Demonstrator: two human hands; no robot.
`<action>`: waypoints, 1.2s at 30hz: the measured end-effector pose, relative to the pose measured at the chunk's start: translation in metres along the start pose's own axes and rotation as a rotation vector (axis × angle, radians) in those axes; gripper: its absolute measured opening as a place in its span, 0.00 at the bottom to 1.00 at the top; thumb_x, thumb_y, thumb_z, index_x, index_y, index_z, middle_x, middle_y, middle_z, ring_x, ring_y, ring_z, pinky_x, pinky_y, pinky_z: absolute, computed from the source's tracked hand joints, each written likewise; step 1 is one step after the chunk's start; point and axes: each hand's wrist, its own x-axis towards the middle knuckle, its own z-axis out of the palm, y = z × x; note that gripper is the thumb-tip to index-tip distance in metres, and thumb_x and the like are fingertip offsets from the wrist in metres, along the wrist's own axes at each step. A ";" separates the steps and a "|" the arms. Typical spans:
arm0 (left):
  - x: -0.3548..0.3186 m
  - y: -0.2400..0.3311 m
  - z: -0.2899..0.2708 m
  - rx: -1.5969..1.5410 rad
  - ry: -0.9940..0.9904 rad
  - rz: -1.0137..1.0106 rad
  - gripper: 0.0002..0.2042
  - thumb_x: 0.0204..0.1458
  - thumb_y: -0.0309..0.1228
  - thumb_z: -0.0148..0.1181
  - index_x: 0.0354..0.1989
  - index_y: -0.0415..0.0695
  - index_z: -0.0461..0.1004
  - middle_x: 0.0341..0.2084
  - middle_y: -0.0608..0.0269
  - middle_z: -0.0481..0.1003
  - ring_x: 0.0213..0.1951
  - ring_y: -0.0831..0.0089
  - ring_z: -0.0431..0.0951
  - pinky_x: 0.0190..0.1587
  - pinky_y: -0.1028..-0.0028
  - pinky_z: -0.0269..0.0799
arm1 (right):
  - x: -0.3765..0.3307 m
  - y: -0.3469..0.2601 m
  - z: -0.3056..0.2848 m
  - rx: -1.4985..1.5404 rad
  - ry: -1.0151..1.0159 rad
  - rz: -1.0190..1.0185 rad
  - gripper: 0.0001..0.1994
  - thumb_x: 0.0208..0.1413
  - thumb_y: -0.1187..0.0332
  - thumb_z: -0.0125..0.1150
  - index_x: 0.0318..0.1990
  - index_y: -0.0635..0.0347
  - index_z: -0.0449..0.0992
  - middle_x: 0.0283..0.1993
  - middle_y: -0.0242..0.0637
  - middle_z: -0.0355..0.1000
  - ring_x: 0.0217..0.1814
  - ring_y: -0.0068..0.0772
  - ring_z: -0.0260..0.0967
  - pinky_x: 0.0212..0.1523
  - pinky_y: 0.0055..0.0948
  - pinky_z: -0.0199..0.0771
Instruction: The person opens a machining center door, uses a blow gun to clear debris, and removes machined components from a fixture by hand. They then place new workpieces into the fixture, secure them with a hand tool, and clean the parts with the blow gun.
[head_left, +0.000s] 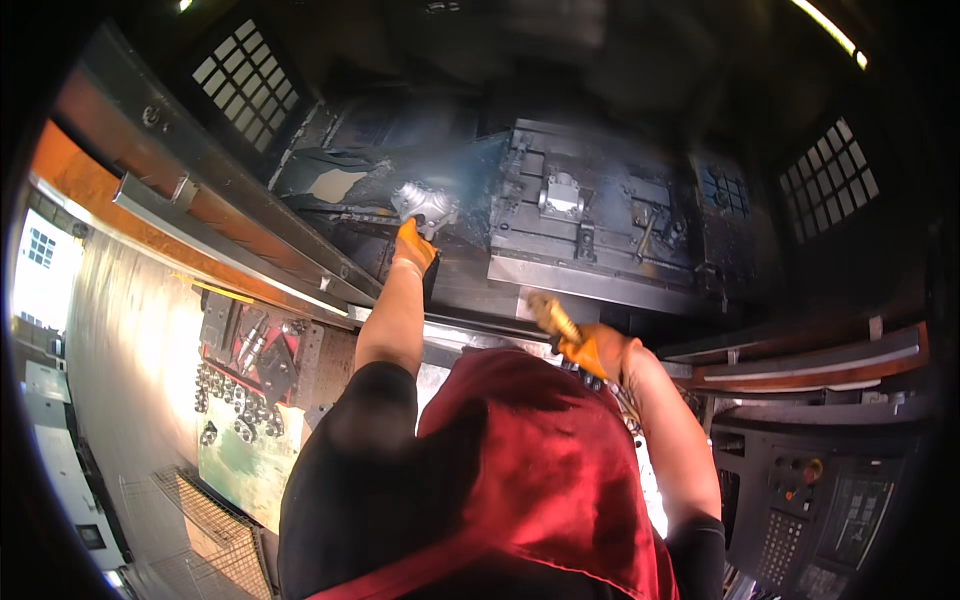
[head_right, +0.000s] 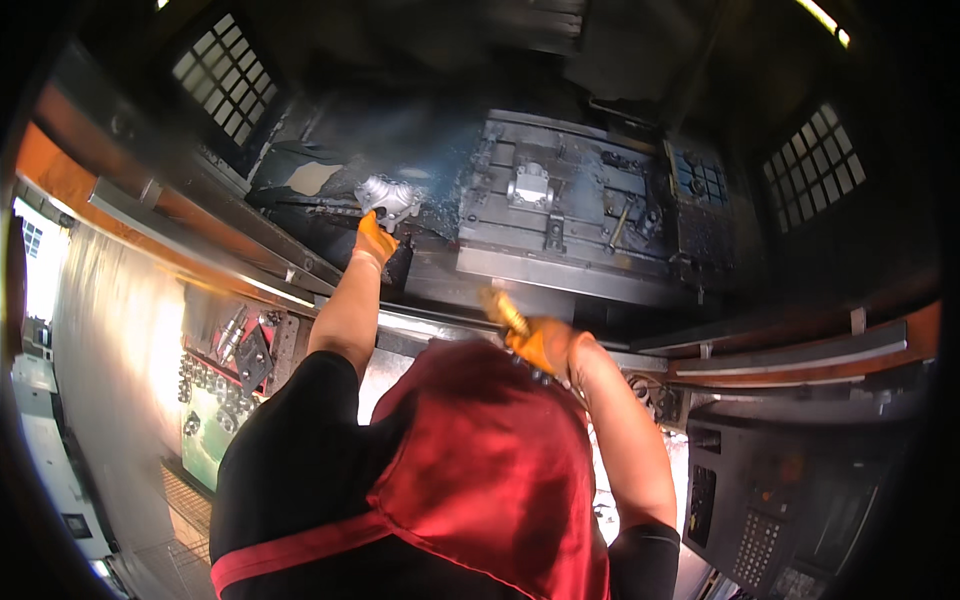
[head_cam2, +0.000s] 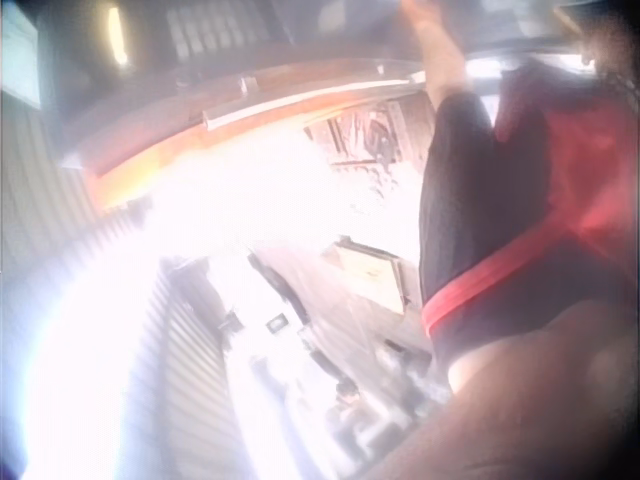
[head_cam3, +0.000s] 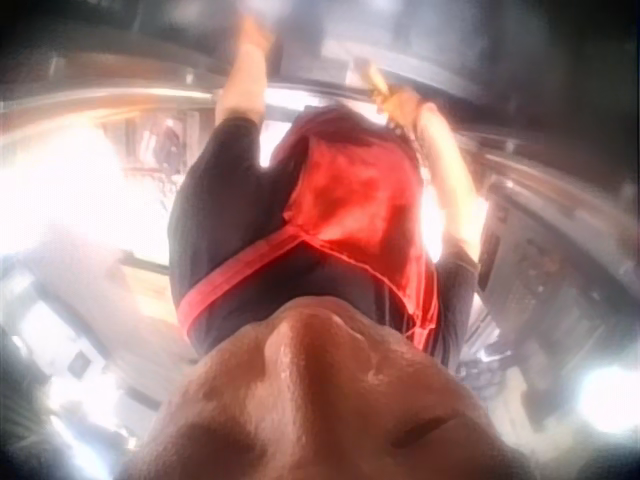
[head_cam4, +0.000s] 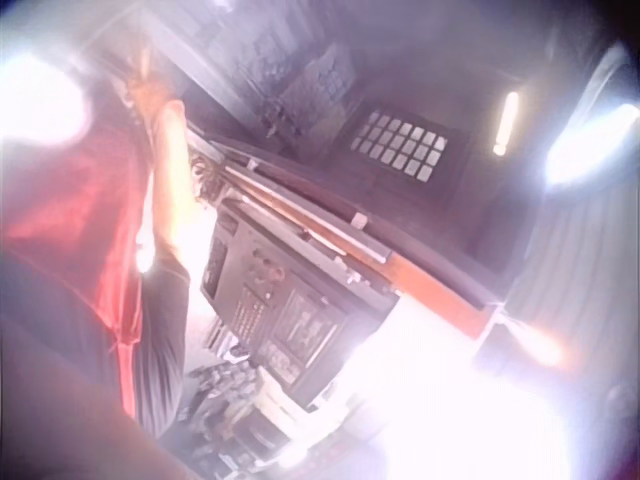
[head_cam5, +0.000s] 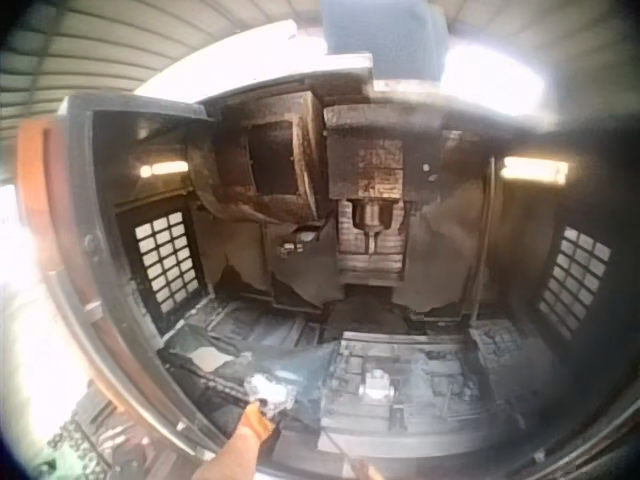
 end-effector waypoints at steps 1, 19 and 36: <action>0.000 0.007 -0.009 0.018 -0.053 0.036 0.18 0.57 0.45 0.47 0.54 0.57 0.67 0.57 0.65 0.67 0.60 0.62 0.64 0.62 0.46 0.47 | 0.002 -0.005 0.000 -0.078 -0.027 -0.019 0.13 0.56 0.61 0.57 0.43 0.61 0.77 0.34 0.41 0.76 0.32 0.32 0.68 0.36 0.34 0.70; -0.035 0.013 0.008 0.072 -0.038 -0.033 0.17 0.55 0.44 0.49 0.50 0.53 0.70 0.56 0.65 0.67 0.59 0.65 0.63 0.62 0.55 0.52 | 0.012 -0.030 -0.001 -0.194 0.059 0.254 0.15 0.58 0.61 0.56 0.45 0.63 0.78 0.38 0.42 0.78 0.38 0.29 0.70 0.42 0.31 0.70; -0.010 -0.013 -0.006 0.047 -0.274 -0.128 0.09 0.51 0.39 0.55 0.39 0.54 0.75 0.37 0.71 0.76 0.39 0.71 0.75 0.37 0.67 0.69 | 0.059 -0.006 -0.012 -0.160 0.043 0.225 0.23 0.56 0.48 0.53 0.48 0.57 0.77 0.37 0.47 0.77 0.41 0.44 0.73 0.45 0.35 0.69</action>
